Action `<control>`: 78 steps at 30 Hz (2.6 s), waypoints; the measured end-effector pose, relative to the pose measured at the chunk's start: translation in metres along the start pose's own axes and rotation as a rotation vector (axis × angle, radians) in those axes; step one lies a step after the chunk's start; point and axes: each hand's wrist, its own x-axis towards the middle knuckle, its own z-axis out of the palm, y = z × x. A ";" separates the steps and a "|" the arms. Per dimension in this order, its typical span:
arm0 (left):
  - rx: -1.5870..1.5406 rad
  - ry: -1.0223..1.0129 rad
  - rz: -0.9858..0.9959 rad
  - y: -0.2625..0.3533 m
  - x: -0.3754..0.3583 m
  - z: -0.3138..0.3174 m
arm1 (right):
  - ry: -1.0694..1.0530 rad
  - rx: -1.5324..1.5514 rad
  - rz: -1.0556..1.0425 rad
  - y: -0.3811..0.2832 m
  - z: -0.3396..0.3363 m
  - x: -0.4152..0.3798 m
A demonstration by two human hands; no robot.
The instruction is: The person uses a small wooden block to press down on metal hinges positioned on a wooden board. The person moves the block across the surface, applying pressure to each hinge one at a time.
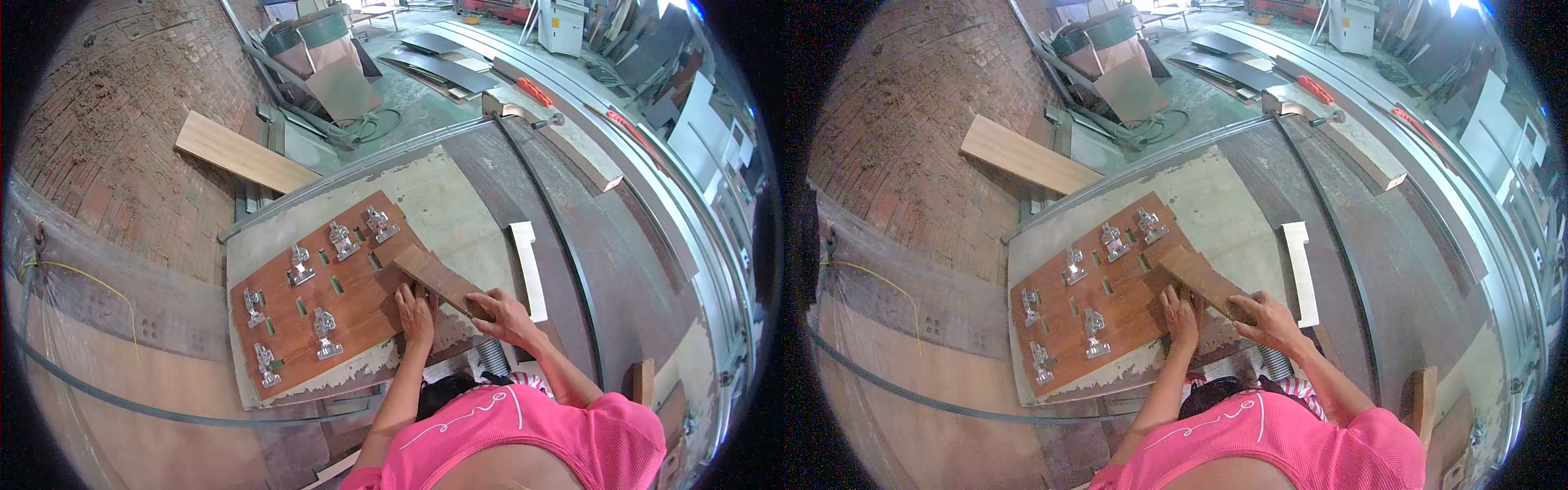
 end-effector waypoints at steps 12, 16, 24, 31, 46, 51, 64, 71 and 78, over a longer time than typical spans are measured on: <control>-0.059 -0.057 -0.044 0.001 0.004 -0.002 | 0.004 -0.017 -0.003 -0.001 0.001 -0.001; -0.045 -0.033 -0.042 -0.001 0.001 0.003 | 0.018 -0.024 -0.013 -0.004 -0.001 0.000; -0.158 0.000 -0.032 0.002 0.003 -0.003 | 0.038 -0.039 -0.030 -0.003 -0.001 0.001; -0.040 0.048 0.005 -0.006 -0.006 0.010 | 0.003 -0.033 -0.021 -0.007 -0.003 0.000; -0.024 -0.016 -0.019 0.000 -0.002 0.000 | 0.016 -0.055 -0.013 -0.008 -0.003 -0.002; -0.054 0.018 -0.020 -0.004 -0.003 0.010 | 0.016 -0.054 -0.011 -0.007 -0.003 -0.002; -0.047 -0.081 -0.054 0.001 0.000 -0.001 | -0.002 -0.070 -0.018 -0.004 -0.002 -0.002; 0.007 -0.011 -0.026 -0.003 -0.004 0.008 | 0.003 -0.067 -0.023 -0.003 -0.001 -0.002; -0.076 -0.016 -0.021 -0.004 -0.003 0.004 | 0.012 -0.038 -0.024 -0.006 -0.004 -0.002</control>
